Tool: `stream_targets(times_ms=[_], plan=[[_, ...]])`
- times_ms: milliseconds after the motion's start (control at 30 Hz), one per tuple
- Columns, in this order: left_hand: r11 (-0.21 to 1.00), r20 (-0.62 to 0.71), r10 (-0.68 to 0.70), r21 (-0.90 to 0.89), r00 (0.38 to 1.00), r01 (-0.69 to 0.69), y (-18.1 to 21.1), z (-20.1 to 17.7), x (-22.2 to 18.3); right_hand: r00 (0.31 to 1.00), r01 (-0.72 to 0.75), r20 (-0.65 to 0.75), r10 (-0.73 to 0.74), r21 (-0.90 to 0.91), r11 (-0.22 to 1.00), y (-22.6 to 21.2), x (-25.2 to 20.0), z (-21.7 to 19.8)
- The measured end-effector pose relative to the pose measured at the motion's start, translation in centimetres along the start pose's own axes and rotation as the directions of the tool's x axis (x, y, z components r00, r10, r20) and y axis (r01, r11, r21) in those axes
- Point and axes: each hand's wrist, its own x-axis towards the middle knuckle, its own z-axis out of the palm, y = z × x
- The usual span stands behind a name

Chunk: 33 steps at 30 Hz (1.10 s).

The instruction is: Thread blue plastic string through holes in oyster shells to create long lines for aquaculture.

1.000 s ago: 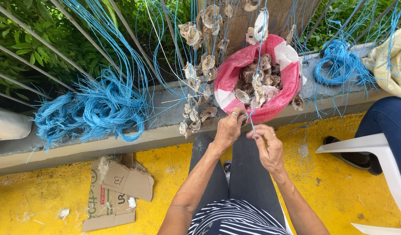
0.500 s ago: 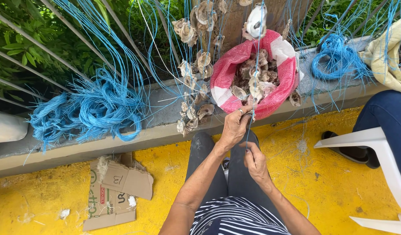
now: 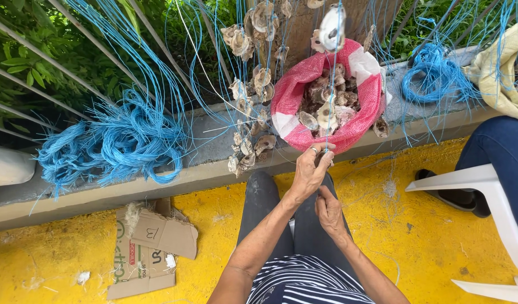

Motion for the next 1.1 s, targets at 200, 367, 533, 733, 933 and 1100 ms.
stream_targets(times_ms=[200,367,533,733,933,1100], plan=[[0.999,-0.115,-0.054,-0.007,0.992,0.054,-1.3,1.2,0.8,0.995,0.086,-0.054,-0.087,-0.017,0.996,1.0,-0.2,0.1],[0.998,-0.148,-0.06,-0.029,0.987,0.057,-1.8,1.5,1.1,0.99,0.11,-0.088,-0.11,-0.008,0.994,1.2,-0.3,0.3],[0.991,0.006,-0.023,0.134,1.0,0.022,-0.6,0.2,2.6,0.995,0.07,-0.07,-0.074,-0.063,0.996,0.6,-0.4,-0.6],[0.951,-0.128,0.184,0.275,0.975,-0.143,-1.1,-4.3,8.0,0.999,0.006,-0.049,0.002,0.157,0.988,1.4,0.8,-1.2],[0.911,-0.041,0.142,0.396,0.989,-0.114,-8.8,-7.3,14.9,1.0,0.004,-0.003,-0.003,0.434,0.901,3.1,2.0,-3.2],[0.836,0.099,-0.097,0.548,0.99,0.027,-13.4,-7.0,18.2,0.994,-0.077,0.107,0.014,0.61,0.789,-1.4,3.6,-5.0]])
